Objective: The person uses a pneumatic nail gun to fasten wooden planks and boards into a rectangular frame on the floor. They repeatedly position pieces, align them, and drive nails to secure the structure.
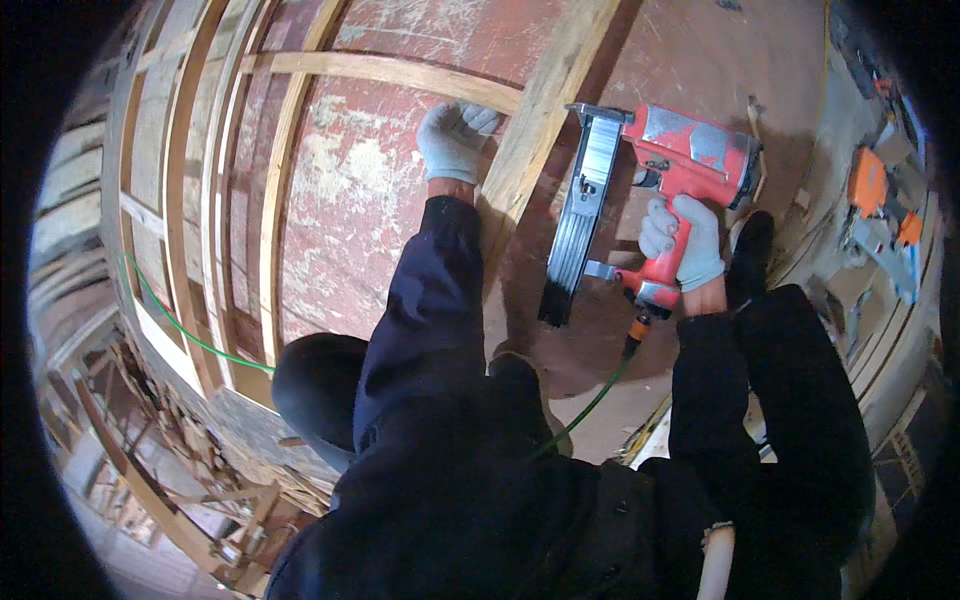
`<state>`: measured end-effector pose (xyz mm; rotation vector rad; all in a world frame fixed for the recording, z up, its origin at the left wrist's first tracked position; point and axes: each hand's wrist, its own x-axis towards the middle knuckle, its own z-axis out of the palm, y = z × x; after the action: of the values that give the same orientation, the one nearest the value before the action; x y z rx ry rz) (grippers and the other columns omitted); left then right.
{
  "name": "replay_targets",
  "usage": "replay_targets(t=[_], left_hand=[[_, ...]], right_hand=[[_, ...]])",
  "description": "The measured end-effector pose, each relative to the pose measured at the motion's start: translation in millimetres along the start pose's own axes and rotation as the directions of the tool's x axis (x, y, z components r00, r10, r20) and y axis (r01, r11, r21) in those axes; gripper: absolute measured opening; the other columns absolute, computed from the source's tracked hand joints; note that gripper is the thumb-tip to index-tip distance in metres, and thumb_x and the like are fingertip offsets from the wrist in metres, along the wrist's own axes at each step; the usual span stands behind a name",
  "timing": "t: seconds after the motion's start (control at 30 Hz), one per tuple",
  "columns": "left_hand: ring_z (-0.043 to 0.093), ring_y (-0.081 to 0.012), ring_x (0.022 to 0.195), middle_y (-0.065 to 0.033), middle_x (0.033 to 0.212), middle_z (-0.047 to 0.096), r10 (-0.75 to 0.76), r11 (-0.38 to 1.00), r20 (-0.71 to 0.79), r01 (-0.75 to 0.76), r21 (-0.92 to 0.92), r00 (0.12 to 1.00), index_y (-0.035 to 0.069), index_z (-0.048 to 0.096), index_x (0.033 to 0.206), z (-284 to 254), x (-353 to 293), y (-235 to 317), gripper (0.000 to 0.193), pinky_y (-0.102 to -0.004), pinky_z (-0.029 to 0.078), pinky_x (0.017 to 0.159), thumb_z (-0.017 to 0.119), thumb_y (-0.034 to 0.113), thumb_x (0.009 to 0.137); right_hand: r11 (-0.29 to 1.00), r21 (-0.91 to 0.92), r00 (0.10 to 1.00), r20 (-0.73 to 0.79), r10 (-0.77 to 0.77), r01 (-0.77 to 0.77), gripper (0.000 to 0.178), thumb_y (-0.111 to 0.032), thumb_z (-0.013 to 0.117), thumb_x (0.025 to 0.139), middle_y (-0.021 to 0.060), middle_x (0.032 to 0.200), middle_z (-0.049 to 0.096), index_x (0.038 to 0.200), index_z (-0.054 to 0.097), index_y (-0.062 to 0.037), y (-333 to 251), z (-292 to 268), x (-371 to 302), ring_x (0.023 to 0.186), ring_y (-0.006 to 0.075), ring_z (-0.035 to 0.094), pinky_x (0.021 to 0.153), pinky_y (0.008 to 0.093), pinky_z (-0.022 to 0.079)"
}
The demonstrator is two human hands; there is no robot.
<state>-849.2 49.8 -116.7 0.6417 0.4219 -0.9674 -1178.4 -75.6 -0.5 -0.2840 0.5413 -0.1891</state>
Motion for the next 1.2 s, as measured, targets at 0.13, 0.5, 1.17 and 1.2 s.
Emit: replay_targets(t=[0.13,0.5,1.17,1.2], left_hand=[[0.064,-0.0392,0.085,-0.0174,0.092,0.068,-0.002,0.999,0.018,0.001,0.036,1.0,0.004,0.064,0.084,-4.5,4.0,2.0,0.026,-0.0511,0.05,0.083,0.056,0.029,0.088],[0.062,-0.0319,0.076,-0.0126,0.079,0.064,0.104,0.981,-0.089,-0.087,0.175,0.991,0.007,0.061,0.073,10.4,-5.1,-3.6,0.019,-0.0452,0.051,0.074,0.061,0.023,0.082],[0.056,-0.0276,0.07,-0.0101,0.076,0.06,0.141,0.975,-0.156,-0.109,0.194,0.978,0.008,0.06,0.073,19.9,-11.1,-7.7,0.016,-0.0404,0.049,0.07,0.061,0.021,0.081],[0.056,-0.0279,0.07,-0.0102,0.076,0.06,0.123,0.976,-0.117,-0.099,0.193,0.985,0.008,0.06,0.074,20.0,-11.2,-7.2,0.016,-0.0407,0.05,0.071,0.061,0.022,0.081]], right_hand=[[0.98,0.173,0.995,0.015,-0.103,0.099,0.047,-0.036,0.056,0.096,-0.0068,0.063,0.04,0.126,0.049,0.0,31.3,-32.1,-2.4,0.049,0.0085,0.037,0.051,0.0288,0.033],[0.927,0.363,0.975,0.153,-0.163,0.098,0.055,-0.037,0.055,0.099,-0.0076,0.064,0.042,0.138,0.045,-0.0005,61.3,-55.4,1.8,0.049,0.0078,0.041,0.051,0.0276,0.036],[0.907,0.41,0.971,0.164,-0.175,0.095,0.054,-0.034,0.059,0.097,-0.0056,0.066,0.044,0.136,0.045,0.0013,70.5,-47.6,9.2,0.049,0.0083,0.042,0.049,0.0284,0.037],[0.908,0.41,0.972,0.166,-0.166,0.085,0.054,-0.034,0.059,0.097,-0.0056,0.066,0.044,0.136,0.045,0.0013,70.4,-46.9,8.6,0.049,0.0082,0.042,0.049,0.0283,0.037]])
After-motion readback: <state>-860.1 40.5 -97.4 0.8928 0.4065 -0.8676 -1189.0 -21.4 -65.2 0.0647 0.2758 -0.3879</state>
